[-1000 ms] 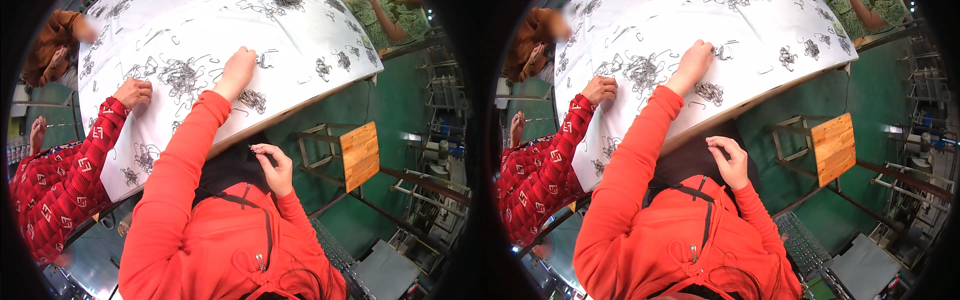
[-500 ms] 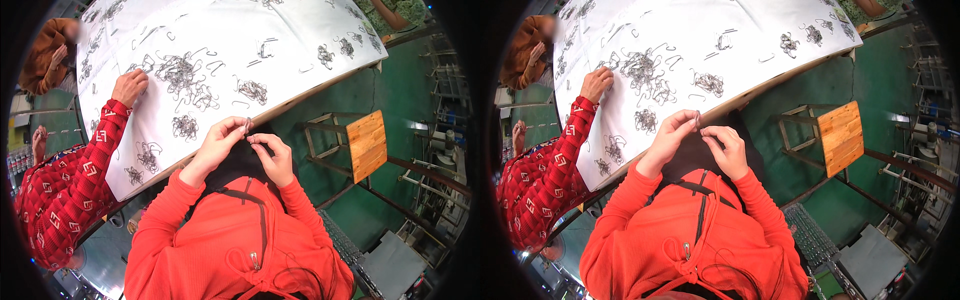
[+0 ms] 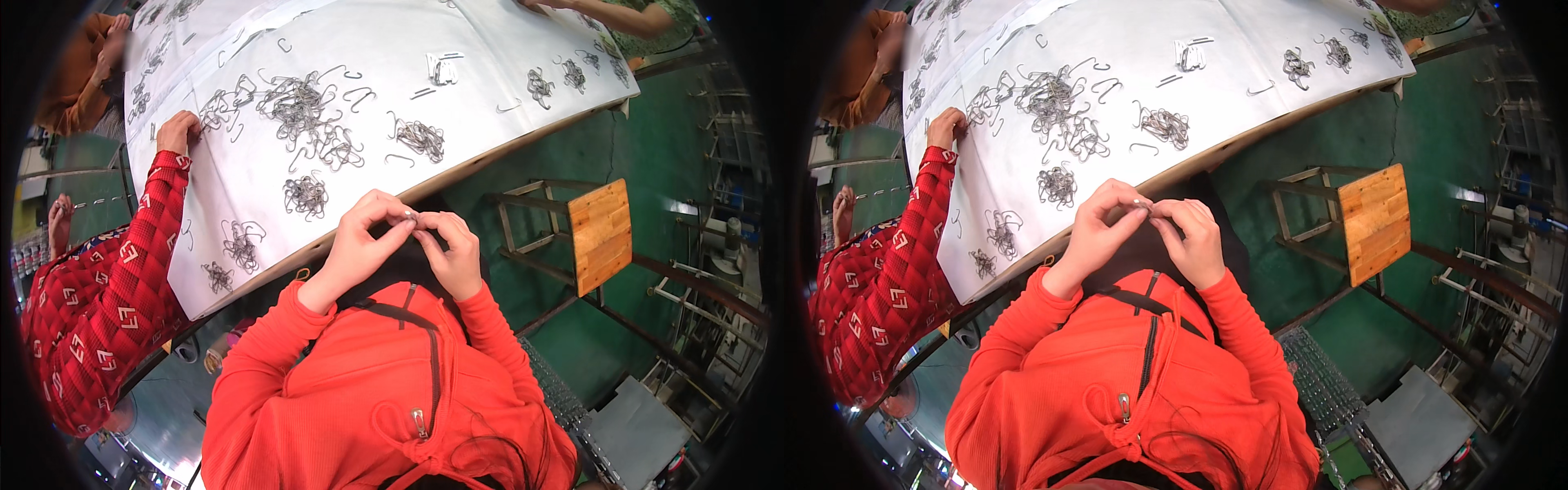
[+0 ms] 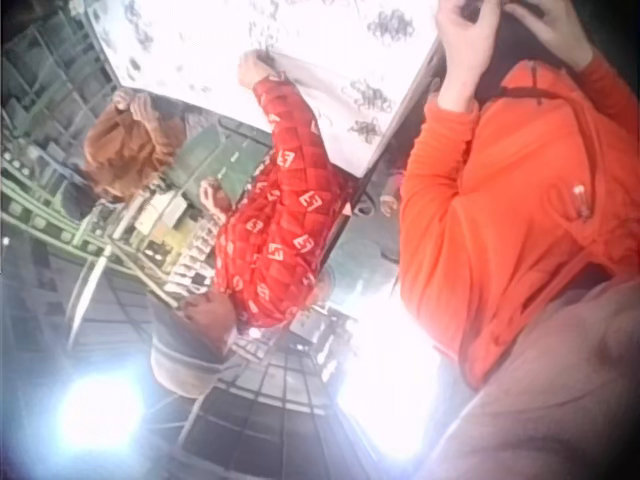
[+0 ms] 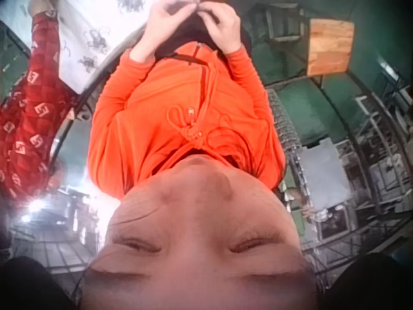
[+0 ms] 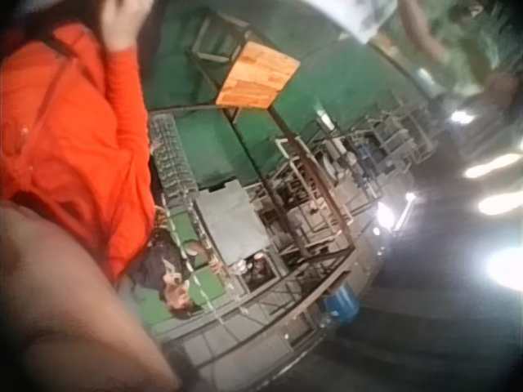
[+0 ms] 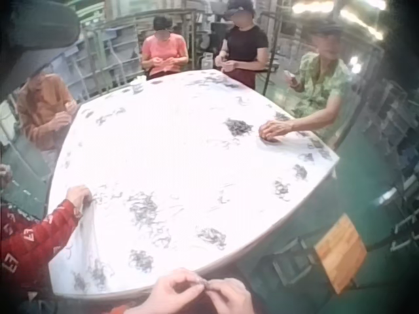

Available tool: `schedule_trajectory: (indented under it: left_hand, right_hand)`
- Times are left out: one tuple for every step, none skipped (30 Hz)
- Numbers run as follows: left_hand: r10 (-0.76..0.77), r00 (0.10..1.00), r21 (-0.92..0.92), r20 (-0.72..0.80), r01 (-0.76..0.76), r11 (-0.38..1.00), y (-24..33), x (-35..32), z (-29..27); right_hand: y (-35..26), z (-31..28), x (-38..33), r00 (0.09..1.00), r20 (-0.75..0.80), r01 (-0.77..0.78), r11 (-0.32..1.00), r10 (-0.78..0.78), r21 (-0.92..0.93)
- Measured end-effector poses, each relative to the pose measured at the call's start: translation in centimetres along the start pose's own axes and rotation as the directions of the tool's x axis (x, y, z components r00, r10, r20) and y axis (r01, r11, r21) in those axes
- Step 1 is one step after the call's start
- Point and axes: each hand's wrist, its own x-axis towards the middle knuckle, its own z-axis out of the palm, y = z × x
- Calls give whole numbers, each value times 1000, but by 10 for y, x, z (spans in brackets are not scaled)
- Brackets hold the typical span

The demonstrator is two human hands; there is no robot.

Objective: The person sits on the floor in a workshop and assembles small metal hardware components by hand. They repeatedly pick up individual metal pieces from a white sheet, connect them, and place the finished units into a pile.

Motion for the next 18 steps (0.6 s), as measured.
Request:
schedule_trajectory:
  left_hand:
    - [28, 999, 52, 17, -29, 998, -1, 0, -2]
    - [54, 998, 104, 35, -58, 993, -2, 0, -4]
    - [79, 995, 155, 54, -86, 984, -4, 0, -7]
    - [212, 974, 267, 82, -226, 937, -15, 3, -11]
    - [235, 967, 290, 97, -253, 923, -22, 5, -13]
    - [257, 960, 313, 112, -280, 908, -28, 7, -16]
    - [284, 949, 333, 133, -313, 889, -32, 9, -18]
    - [289, 947, 328, 142, -321, 889, -35, 10, -18]
    - [294, 944, 323, 151, -328, 888, -37, 11, -18]
    - [298, 941, 315, 160, -334, 888, -39, 12, -18]
    - [269, 952, 304, 148, -303, 903, -41, 12, -18]
    - [242, 961, 295, 134, -272, 916, -43, 11, -18]
    - [215, 969, 286, 123, -242, 927, -43, 12, -19]
    - [193, 974, 248, 115, -217, 944, -41, 13, -19]
    - [201, 973, 244, 110, -222, 944, -42, 13, -19]
    - [246, 964, 250, 105, -265, 931, -44, 12, -19]
    - [291, 951, 256, 102, -308, 916, -45, 12, -18]
    - [307, 946, 282, 108, -325, 903, -44, 14, -19]
  right_hand:
    - [3, 0, -1, 1000, -2, 7, 1000, -7, 12]
    - [4, -1, 0, 1000, -2, 14, 1000, -14, 24]
    - [5, -3, 3, 1000, -27, -14, 999, 15, 40]
    - [4, -5, 9, 997, -56, -44, 998, 47, 52]
    - [3, -6, 15, 994, -81, -73, 995, 78, 71]
    - [6, -5, 26, 997, -62, -50, 999, 50, 6]
    - [8, -3, 41, 999, -36, 26, 998, -28, -51]
    - [14, 3, 59, 992, -12, 126, 986, -128, -109]
    - [19, 10, 78, 974, 18, 224, 960, -225, -165]
    - [21, 19, 97, 973, 34, 231, 957, -228, -173]
    - [23, 29, 116, 972, 48, 236, 955, -231, -180]
    - [29, 39, 135, 965, 71, 263, 939, -254, -223]
    - [38, 49, 154, 957, 91, 290, 920, -275, -265]
    - [44, 56, 168, 949, 110, 316, 897, -296, -309]
    - [47, 60, 177, 951, 172, 307, 861, -258, -407]
    - [48, 66, 186, 947, 235, 309, 814, -218, -492]
    - [49, 71, 193, 942, 289, 312, 757, -169, -574]
    - [50, 74, 198, 941, 316, 310, 693, -124, -651]
